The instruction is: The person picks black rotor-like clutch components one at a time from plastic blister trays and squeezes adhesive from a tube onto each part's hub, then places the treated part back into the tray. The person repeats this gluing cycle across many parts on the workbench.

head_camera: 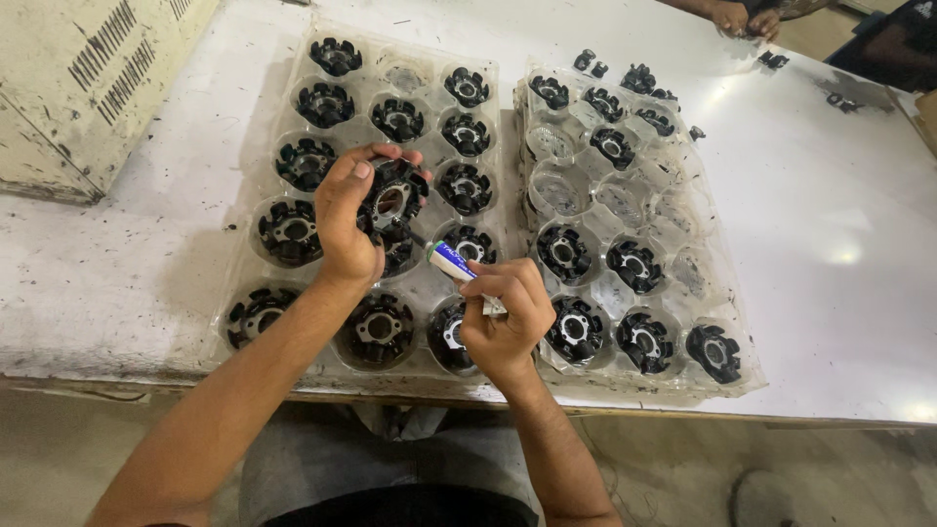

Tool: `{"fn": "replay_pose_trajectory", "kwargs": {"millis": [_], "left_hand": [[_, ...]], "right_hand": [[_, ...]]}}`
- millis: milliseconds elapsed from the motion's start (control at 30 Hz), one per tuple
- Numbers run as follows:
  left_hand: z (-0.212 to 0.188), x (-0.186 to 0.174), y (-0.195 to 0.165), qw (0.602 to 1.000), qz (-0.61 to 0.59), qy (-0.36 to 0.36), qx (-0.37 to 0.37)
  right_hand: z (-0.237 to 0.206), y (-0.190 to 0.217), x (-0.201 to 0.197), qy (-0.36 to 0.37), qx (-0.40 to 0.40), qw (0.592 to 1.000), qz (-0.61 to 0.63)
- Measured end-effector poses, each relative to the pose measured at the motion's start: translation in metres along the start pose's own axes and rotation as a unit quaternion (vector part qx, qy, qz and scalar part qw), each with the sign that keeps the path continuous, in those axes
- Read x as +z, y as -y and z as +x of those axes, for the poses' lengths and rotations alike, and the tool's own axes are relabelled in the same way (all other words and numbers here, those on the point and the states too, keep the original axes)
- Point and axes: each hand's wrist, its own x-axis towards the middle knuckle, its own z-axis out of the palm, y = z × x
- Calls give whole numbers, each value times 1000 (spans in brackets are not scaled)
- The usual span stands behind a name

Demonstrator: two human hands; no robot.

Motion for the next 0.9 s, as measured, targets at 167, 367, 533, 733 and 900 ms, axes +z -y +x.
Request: {"fn": "replay_pose_trajectory", "kwargs": {"millis": [167,367,533,733,900], "left_hand": [[-5,5,3,989,-124,-67,-51],[-24,17,1,955,-238,-132,-120],[-35,24,0,942,-260,-156,-146],[-34,22,0,923,-274,-198,-181],[-35,19,0,921,-281,-198,-185]], "right_hand": [[-4,-1,2,-30,-10,999,-3],[-5,0,-1,-54,-23,998,-11],[-7,1,-3,-50,-27,998,-5],[-12,1,-4,-45,-15,999,-4],[-14,-1,-4,-42,-10,999,3]]}}
